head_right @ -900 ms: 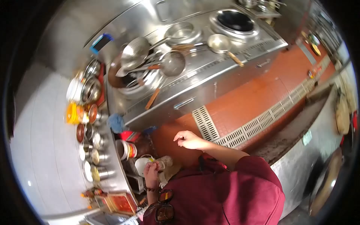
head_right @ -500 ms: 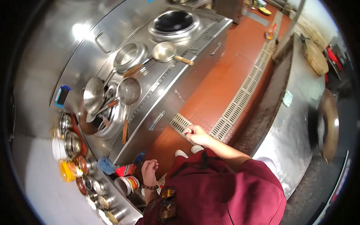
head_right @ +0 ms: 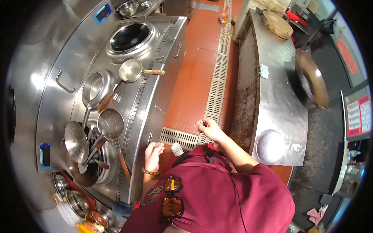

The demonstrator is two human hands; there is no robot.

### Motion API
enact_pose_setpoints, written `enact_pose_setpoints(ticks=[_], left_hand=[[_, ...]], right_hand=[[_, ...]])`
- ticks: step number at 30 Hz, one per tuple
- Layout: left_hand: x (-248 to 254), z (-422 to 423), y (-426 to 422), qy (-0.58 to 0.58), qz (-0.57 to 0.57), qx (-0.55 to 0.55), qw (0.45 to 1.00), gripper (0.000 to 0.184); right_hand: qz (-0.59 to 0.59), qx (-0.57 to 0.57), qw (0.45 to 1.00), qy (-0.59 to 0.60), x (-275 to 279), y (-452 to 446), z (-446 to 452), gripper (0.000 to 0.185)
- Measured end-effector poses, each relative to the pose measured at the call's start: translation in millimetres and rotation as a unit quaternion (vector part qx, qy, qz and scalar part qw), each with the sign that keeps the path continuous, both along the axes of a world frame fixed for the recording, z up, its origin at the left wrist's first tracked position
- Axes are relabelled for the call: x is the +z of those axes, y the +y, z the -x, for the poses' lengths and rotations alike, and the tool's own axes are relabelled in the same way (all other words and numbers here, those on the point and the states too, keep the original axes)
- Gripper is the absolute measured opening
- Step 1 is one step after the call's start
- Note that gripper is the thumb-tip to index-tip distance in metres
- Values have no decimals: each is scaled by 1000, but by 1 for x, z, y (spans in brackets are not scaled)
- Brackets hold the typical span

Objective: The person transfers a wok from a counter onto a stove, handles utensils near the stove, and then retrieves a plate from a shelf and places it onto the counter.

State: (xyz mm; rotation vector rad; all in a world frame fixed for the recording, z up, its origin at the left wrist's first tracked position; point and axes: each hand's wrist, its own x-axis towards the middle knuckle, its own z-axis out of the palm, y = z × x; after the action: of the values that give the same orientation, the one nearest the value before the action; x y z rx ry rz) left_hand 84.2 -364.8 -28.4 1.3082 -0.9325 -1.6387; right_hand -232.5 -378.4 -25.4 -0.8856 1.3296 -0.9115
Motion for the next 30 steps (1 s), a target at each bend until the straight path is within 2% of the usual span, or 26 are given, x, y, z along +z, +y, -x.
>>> enact_pose_setpoints(ticks=[8, 9, 12, 13, 16, 21, 30], left_hand=[[-16, -22, -60, -6, -19, -81, 996, 6], [-16, -17, -67, 0, -16, -91, 996, 6], [-13, -7, -82, 11, -11, -125, 992, 6], [-16, -2, -90, 14, -11, -143, 990, 6], [-15, 27, -110, 28, -22, -164, 986, 5], [-14, 73, -143, 29, -41, -194, 980, 4], [-10, 207, -207, -34, -15, -239, 970, 3]], right_hand=[[11, -78, 995, 62, 8, 6, -39, 13], [-36, -97, 993, 51, 40, 8, -45, 14], [-28, -154, 987, 35, 18, 26, -34, 18], [-12, -182, 983, -10, 11, 32, -28, 17], [20, -235, 970, 53, 5, 44, -6, 16], [11, -330, 943, 28, 7, 49, 35, 19], [15, -334, 942, 20, -18, -1, 155, 21]])
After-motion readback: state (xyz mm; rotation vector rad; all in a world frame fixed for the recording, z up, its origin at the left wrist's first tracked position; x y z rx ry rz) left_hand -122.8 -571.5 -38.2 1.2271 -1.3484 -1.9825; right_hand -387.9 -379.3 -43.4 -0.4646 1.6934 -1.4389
